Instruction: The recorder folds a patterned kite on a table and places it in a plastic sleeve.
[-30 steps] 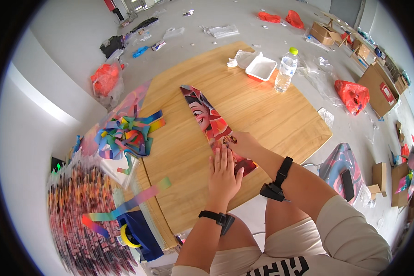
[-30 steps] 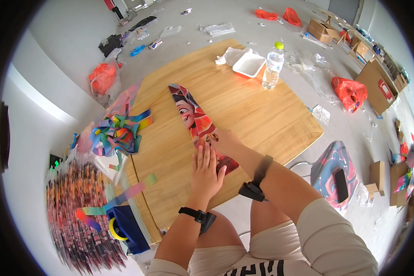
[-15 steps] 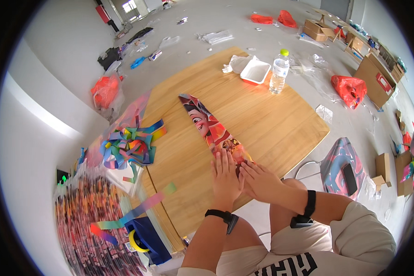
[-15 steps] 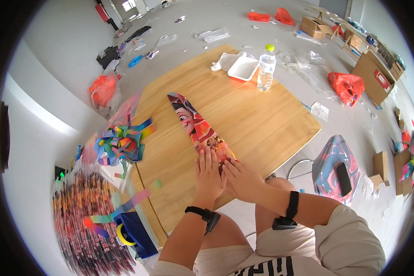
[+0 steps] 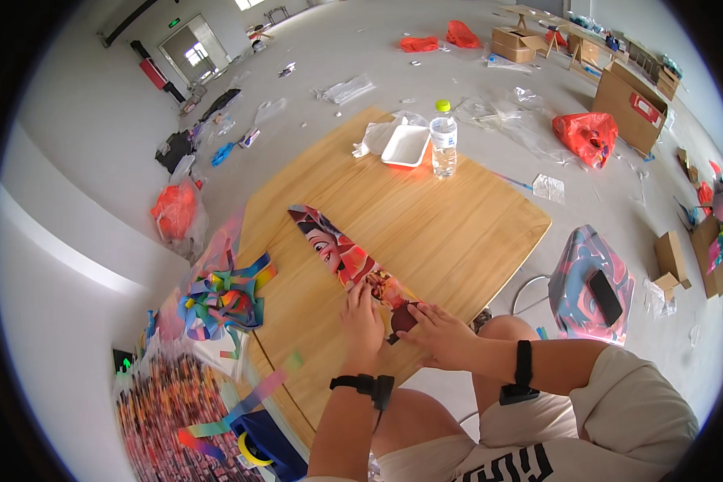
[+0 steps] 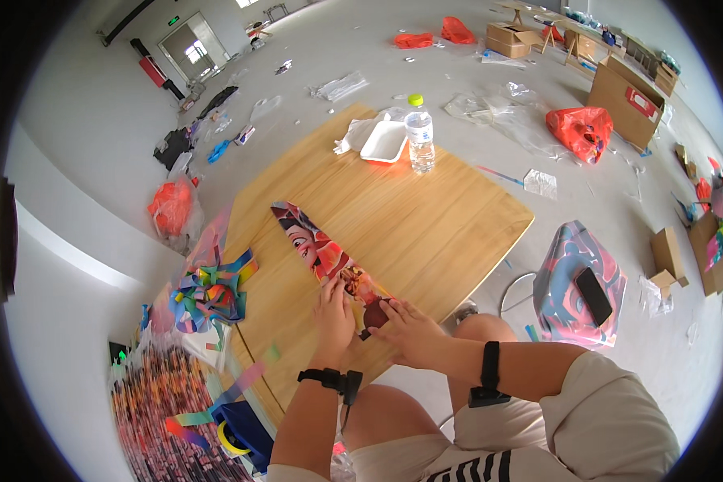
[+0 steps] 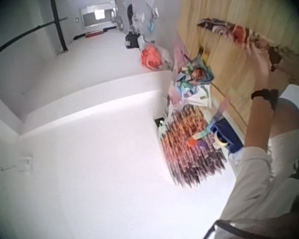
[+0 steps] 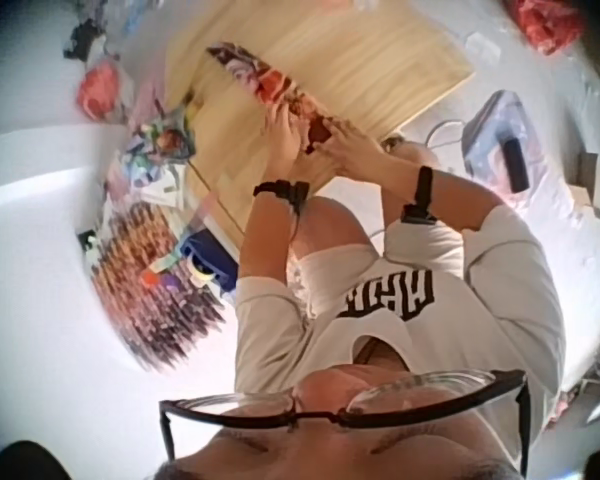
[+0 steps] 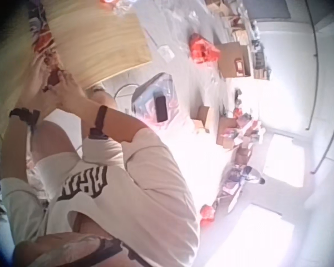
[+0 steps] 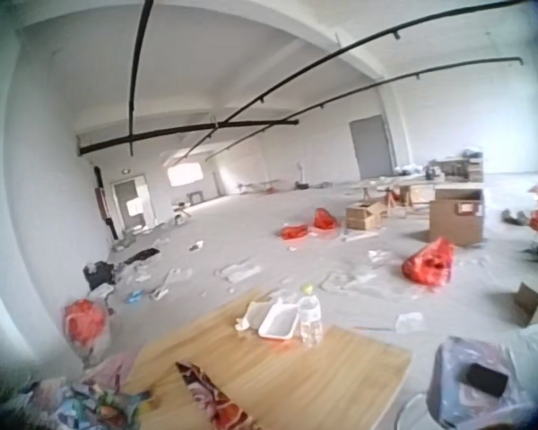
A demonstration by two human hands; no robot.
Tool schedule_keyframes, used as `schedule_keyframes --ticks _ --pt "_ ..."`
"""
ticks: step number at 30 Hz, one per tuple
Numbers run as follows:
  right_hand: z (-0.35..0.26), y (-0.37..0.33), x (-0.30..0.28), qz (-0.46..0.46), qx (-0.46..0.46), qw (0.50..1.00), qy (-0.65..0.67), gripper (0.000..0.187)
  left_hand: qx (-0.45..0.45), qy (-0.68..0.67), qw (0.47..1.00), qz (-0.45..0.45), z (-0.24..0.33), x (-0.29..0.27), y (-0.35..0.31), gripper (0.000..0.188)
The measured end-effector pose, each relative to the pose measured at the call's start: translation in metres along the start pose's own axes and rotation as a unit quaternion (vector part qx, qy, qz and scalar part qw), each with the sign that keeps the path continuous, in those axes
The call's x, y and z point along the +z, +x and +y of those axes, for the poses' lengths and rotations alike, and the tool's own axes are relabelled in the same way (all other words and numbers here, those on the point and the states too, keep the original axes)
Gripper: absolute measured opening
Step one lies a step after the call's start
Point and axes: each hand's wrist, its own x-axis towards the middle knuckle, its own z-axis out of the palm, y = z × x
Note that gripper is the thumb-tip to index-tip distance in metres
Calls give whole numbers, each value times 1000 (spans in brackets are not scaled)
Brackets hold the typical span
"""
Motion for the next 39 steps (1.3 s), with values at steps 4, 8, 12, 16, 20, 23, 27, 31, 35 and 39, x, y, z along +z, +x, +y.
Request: schedule_keyframes --ticks 4,8,12,16,20,23,27,31,35,39 --pt "-7 6 -5 -28 3 1000 8 79 -19 17 998 62 -55 18 14 58" --pt "-5 4 -1 -19 14 1000 14 79 -220 -82 968 93 -67 16 31 53" --pt "1 0 7 -4 21 1000 20 78 -334 -187 922 -57 -54 -6 53 48" --pt "-1 0 9 30 11 999 27 77 -414 -220 858 -212 -68 -24 64 46" --pt "8 0 3 36 -6 998 47 73 -420 -338 828 -156 -48 -30 57 31" --pt "33 -7 -57 -6 152 867 474 71 -356 -463 800 -139 -6 -54 46 24" --pt "48 -46 -88 205 182 808 522 70 -247 -480 830 -138 84 -107 17 26" --pt "16 -76 -117 137 35 694 706 60 -194 -499 836 -119 156 -158 -50 24" --pt "-14 -129 -150 -38 82 694 714 40 -191 -567 796 -91 199 -187 -102 23" --pt "-48 -161 -142 10 69 661 747 18 -166 -543 820 -67 189 -185 -153 18"
